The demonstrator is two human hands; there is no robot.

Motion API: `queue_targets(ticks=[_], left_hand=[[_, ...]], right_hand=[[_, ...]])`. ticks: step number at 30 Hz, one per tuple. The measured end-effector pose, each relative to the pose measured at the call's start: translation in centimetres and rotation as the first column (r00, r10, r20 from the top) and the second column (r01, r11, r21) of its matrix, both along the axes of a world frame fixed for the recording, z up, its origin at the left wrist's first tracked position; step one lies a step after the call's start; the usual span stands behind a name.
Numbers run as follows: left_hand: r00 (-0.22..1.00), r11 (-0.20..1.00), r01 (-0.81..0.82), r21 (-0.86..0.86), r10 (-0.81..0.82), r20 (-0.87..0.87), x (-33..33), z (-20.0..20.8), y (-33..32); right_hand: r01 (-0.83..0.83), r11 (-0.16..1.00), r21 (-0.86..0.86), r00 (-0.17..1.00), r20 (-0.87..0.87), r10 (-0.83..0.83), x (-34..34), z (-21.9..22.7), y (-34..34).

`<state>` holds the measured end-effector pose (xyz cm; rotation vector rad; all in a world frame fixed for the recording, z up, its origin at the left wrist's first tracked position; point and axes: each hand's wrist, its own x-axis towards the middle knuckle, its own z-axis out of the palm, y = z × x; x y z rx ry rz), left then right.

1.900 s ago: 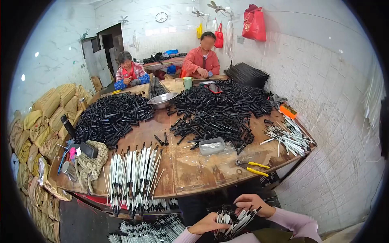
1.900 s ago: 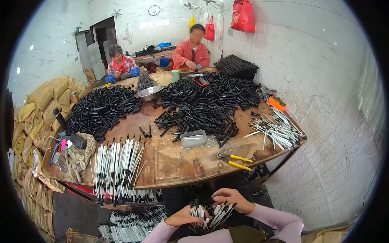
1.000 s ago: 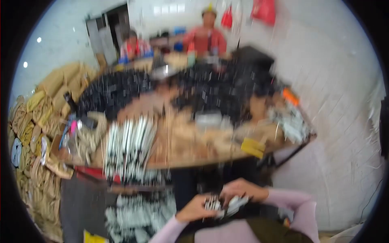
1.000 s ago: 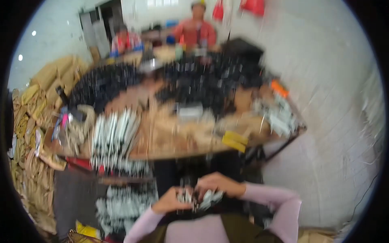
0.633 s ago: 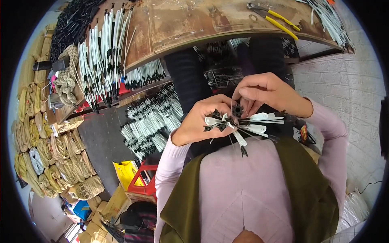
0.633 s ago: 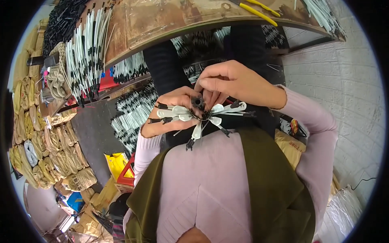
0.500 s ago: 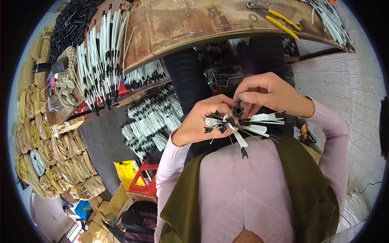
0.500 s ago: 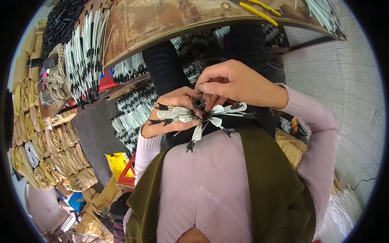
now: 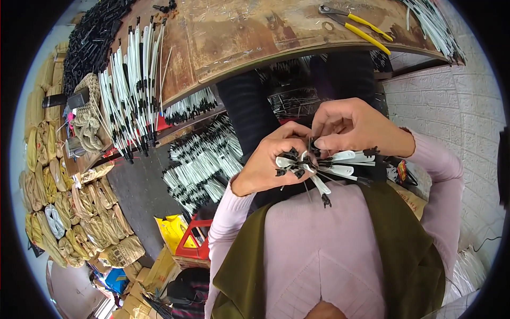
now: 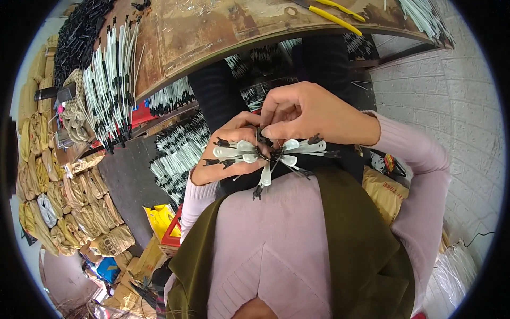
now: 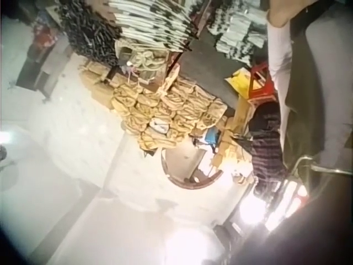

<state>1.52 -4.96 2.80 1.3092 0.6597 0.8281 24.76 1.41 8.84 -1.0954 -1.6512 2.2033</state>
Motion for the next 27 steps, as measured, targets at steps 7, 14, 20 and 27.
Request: queue_targets(ticks=[7,14,20,27], left_hand=[[0.99,0.99,0.136,-0.027,-0.137,-0.019,-0.8,-1.1,0.5],[0.998,0.998,0.052,0.04,-0.051,-0.028,-0.5,-1.0,-0.1],[0.997,0.998,0.062,-0.013,-0.061,0.048,-0.1,-0.2,-0.4],[0.997,0.997,0.074,-0.007,-0.075,-0.026,-0.5,-0.5,-0.5]], right_hand=[[0.042,0.999,0.017,0.998,-0.054,-0.041,0.1,-0.3,-0.1],[0.096,0.988,-0.117,0.995,0.032,-0.093,-0.5,0.8,-0.2],[0.014,0.998,0.056,1.0,0.006,-0.014,-0.2,0.3,-0.9],[-0.048,0.998,0.048,0.999,0.007,0.048,-0.5,0.5,-0.5]])
